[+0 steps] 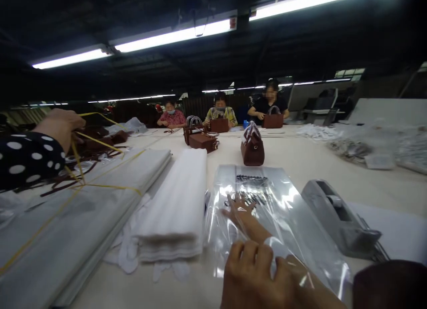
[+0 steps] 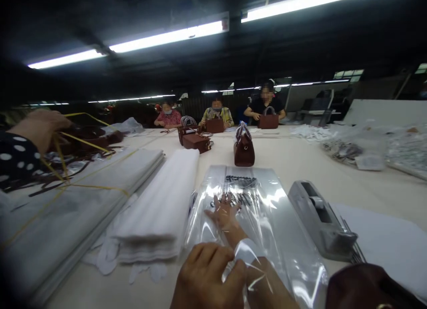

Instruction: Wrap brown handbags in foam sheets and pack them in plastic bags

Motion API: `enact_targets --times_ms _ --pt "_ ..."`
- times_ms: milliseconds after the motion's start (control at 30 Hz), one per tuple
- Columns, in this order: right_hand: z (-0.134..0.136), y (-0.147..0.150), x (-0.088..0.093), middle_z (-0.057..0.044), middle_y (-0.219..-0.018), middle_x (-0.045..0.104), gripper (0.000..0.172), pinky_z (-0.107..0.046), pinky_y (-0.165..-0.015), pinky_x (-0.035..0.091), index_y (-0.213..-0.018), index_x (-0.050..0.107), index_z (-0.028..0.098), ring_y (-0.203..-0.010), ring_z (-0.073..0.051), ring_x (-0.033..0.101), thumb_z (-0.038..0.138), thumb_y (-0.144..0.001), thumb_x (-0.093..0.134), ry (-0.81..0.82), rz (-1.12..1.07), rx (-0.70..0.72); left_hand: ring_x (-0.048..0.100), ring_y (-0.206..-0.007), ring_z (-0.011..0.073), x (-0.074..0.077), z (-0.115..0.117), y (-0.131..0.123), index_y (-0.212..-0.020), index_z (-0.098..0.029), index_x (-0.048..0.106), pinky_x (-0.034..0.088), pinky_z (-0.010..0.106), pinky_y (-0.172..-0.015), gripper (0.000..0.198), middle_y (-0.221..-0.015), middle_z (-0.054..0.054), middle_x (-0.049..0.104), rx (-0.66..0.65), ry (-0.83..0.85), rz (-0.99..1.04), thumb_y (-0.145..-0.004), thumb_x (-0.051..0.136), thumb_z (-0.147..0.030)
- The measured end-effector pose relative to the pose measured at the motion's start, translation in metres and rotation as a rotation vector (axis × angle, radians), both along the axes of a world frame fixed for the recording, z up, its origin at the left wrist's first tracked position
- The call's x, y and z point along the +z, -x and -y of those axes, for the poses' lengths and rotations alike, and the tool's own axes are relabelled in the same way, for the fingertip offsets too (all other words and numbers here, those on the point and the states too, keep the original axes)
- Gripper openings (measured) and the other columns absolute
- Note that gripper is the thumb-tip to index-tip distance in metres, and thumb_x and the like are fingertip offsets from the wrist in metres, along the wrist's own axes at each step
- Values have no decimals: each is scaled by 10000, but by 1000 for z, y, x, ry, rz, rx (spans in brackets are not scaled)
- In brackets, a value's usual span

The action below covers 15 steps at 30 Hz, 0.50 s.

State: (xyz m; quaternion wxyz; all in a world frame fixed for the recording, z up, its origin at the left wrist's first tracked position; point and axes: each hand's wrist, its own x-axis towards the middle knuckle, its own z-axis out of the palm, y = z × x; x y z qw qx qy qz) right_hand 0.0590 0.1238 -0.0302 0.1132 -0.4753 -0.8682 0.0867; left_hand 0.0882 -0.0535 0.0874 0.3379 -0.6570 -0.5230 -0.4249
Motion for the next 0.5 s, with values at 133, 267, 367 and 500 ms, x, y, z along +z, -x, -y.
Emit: enact_targets --times_ms 133,267,367,500 --pt "11 4 19 -151 -1343 384 541 -677 -933 201 -1300 421 205 -1260 -392 255 447 -826 520 -32 24 22 451 -534 169 6 10 6 -641 -187 528 298 310 -538 145 -573 20 511 38 88 -26 -720 445 -98" --pt "59 -3 48 -161 -1215 515 369 -642 -871 333 -1235 495 202 -1173 -382 400 255 -884 397 -74 39 56 518 -675 198 16 8 15 -739 -174 562 374 316 -601 61 -740 43 587 44 457 -162 -739 516 -134" --pt "123 -37 69 -137 -994 633 326 -494 -743 483 -1090 593 203 -957 -304 570 174 -884 343 -49 77 96 537 -744 209 29 0 27 -786 -179 575 400 326 -660 88 -786 39 598 115 592 -175 -782 512 -118" --pt "190 -131 125 -58 -950 652 333 -380 -773 505 -1124 576 263 -886 -214 601 179 -859 393 -82 114 322 529 -715 210 37 -10 41 -838 -200 580 379 324 -640 171 -778 23 588 93 615 -275 -817 452 -89"
